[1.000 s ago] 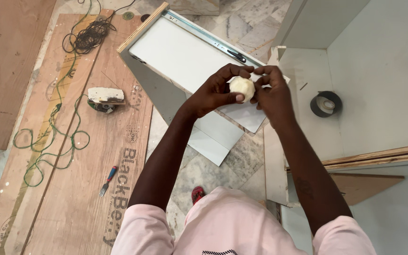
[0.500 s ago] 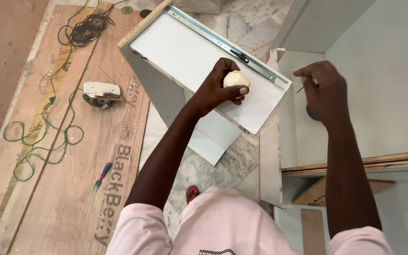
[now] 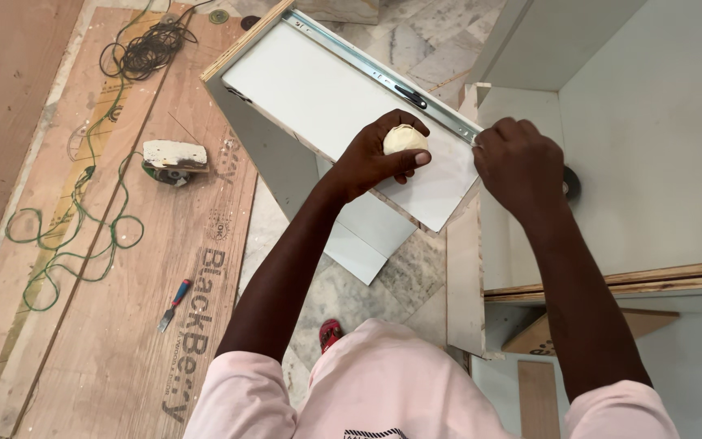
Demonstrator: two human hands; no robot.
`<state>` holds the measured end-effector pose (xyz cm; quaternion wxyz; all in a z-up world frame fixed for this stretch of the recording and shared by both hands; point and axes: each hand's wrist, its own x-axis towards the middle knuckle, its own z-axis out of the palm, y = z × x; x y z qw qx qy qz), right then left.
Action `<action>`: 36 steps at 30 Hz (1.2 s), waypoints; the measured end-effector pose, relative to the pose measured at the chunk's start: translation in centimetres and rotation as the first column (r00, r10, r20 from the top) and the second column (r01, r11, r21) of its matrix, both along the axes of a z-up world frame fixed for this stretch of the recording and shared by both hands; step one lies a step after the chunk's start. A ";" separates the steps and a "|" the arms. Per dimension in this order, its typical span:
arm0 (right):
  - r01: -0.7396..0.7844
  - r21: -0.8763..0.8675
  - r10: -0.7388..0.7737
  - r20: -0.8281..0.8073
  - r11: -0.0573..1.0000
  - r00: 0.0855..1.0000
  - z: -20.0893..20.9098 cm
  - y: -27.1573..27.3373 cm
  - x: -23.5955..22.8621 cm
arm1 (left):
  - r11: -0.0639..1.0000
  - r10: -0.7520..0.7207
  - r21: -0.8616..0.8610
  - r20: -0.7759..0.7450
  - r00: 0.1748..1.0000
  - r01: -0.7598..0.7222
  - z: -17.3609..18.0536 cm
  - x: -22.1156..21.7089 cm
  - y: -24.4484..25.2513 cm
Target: The person cleans the surface of a white drawer front using a white cloth. They wipe the top surface and edges repeatedly, then lift the drawer to inspect and clean the sides and bottom before placing it back down.
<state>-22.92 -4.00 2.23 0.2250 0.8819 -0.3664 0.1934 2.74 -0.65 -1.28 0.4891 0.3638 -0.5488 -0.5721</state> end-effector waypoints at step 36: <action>-0.521 0.580 -0.622 0.774 0.626 0.114 -6.7 -1.0 -1.6 | 1.000 -0.008 0.011 0.009 1.000 0.008 0.2 0.0 0.1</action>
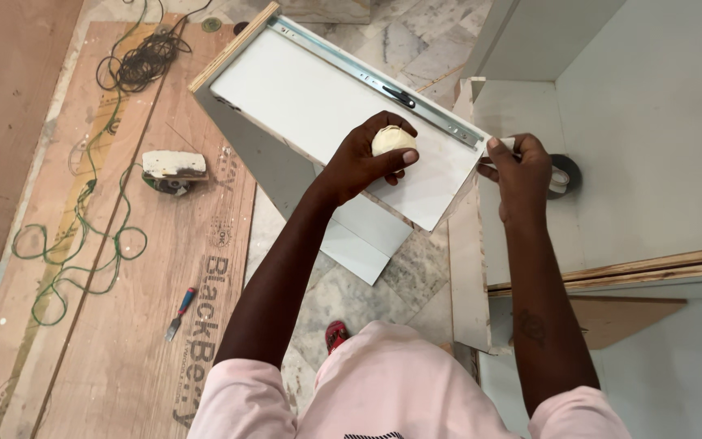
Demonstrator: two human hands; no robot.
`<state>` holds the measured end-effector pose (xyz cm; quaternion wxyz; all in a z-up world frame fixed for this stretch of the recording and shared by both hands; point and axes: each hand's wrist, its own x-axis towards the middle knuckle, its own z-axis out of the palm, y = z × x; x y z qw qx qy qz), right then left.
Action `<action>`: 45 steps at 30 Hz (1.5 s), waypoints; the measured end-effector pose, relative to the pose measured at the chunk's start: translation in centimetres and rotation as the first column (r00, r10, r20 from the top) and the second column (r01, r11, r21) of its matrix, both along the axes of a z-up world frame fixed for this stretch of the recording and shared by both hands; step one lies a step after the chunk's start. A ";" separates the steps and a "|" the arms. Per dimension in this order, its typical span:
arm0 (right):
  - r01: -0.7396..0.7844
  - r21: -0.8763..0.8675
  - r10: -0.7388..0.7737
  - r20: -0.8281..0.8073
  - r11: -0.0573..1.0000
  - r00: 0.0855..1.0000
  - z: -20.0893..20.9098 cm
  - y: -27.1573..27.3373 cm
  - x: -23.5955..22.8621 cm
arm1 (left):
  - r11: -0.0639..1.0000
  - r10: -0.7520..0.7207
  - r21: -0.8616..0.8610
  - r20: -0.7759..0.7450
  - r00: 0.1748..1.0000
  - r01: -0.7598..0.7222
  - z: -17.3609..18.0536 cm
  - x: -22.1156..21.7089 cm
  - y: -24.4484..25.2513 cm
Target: The person cleans the surface of a white drawer front using a white cloth. They wipe the top surface and edges repeatedly, then lift the drawer to inspect and clean the sides and bottom before placing it back down.
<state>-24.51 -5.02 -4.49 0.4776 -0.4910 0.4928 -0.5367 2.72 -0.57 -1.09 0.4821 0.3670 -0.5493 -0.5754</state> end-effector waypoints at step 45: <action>-0.676 0.367 0.197 0.772 0.640 0.605 -21.8 8.1 8.6 | 0.998 0.044 -0.045 0.085 0.995 -0.041 1.1 -0.5 0.5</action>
